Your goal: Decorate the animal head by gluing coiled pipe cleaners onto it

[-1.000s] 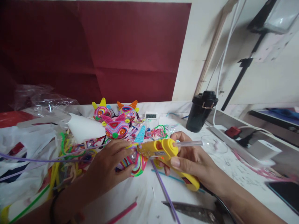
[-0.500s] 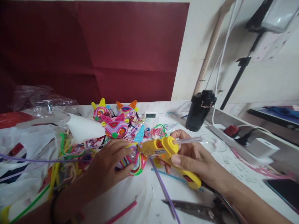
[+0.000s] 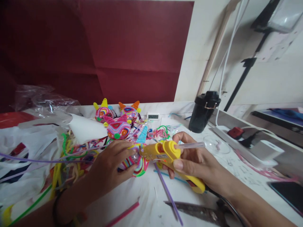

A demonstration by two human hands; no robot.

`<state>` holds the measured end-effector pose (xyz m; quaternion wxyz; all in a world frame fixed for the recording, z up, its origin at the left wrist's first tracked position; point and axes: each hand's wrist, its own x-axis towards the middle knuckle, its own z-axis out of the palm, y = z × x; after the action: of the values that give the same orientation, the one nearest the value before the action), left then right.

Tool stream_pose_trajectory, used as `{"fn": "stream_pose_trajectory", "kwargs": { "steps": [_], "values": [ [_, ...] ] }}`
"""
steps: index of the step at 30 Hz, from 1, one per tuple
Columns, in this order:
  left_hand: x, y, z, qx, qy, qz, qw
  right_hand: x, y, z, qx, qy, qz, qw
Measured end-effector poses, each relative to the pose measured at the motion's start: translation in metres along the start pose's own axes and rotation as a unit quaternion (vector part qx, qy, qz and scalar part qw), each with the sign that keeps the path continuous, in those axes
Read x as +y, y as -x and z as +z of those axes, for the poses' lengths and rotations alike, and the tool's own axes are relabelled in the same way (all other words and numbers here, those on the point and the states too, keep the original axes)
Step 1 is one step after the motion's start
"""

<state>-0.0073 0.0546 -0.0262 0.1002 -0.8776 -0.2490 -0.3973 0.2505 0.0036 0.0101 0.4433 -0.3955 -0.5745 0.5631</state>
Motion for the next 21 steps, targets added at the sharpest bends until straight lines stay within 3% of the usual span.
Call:
{"fn": "stream_pose_trajectory", "kwargs": {
  "steps": [3, 9, 21],
  "values": [
    [0.001, -0.001, 0.000, 0.002, 0.004, -0.002, 1.000, 0.004, 0.002, -0.004, -0.033, -0.006, 0.006, 0.999],
    [0.002, -0.001, 0.001, 0.010, 0.000, 0.002, 1.000, 0.013, 0.003, -0.008, -0.035, -0.003, -0.027, 0.999],
    [0.003, 0.000, 0.001, 0.005, -0.001, 0.003, 1.000, 0.005, 0.000, 0.002, -0.019, -0.002, -0.048, 0.999]
  ]
}}
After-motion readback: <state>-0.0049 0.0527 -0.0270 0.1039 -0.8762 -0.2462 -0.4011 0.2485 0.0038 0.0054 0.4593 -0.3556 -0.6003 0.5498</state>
